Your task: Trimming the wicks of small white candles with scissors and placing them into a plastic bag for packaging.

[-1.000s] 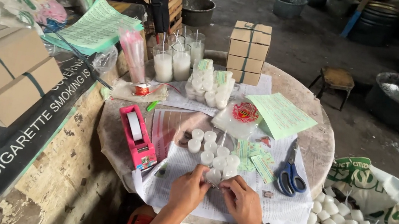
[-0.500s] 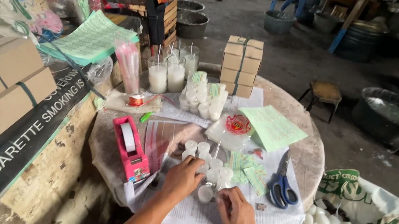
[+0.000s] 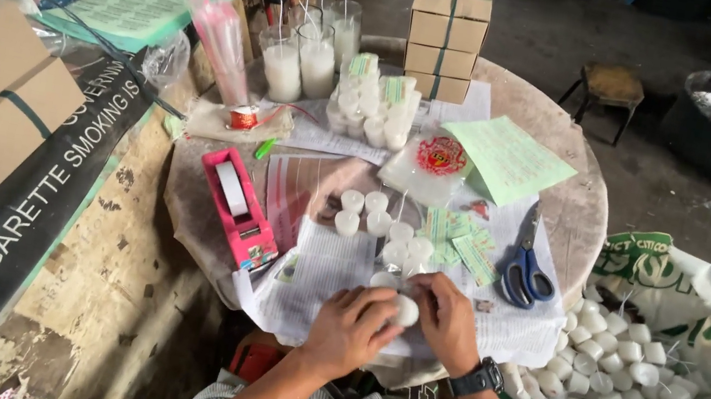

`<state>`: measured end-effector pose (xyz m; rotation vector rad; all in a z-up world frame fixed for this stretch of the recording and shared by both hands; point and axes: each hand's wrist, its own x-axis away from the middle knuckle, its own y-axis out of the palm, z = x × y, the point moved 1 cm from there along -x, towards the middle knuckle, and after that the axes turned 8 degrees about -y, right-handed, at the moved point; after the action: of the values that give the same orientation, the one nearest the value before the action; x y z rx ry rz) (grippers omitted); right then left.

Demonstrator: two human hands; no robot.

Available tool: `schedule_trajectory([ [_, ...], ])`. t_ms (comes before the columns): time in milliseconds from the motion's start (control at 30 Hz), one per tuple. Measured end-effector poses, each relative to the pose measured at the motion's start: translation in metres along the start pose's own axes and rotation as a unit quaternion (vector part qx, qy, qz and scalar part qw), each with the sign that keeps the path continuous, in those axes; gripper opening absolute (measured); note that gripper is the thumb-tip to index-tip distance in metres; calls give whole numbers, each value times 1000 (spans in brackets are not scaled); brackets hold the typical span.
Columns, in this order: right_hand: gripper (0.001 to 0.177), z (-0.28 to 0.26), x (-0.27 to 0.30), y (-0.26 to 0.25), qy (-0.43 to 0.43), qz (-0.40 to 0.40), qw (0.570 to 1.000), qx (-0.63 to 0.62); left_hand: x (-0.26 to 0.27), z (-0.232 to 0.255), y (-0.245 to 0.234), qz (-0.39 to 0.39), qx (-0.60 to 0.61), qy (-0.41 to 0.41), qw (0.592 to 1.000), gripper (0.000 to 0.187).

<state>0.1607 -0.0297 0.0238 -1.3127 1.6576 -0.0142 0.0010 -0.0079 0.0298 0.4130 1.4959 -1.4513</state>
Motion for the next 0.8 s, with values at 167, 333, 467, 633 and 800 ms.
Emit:
schedule_trajectory([
  [167,14,-3,-2,-1,-13,-8,1000,11,-3,-6,0,-19,-39,-37,998,20],
  [333,26,-7,2,-1,-4,-23,999,31,-7,-1,4,-19,-91,-48,995,21],
  [467,28,2,4,2,6,0,1000,21,-13,-3,18,-77,-123,-92,985,19],
  [633,27,7,10,5,30,27,999,5,-9,-10,20,-76,-138,-136,978,17],
  [800,36,17,10,15,-30,10,984,175,-16,-17,-9,-49,-83,-257,962,43],
])
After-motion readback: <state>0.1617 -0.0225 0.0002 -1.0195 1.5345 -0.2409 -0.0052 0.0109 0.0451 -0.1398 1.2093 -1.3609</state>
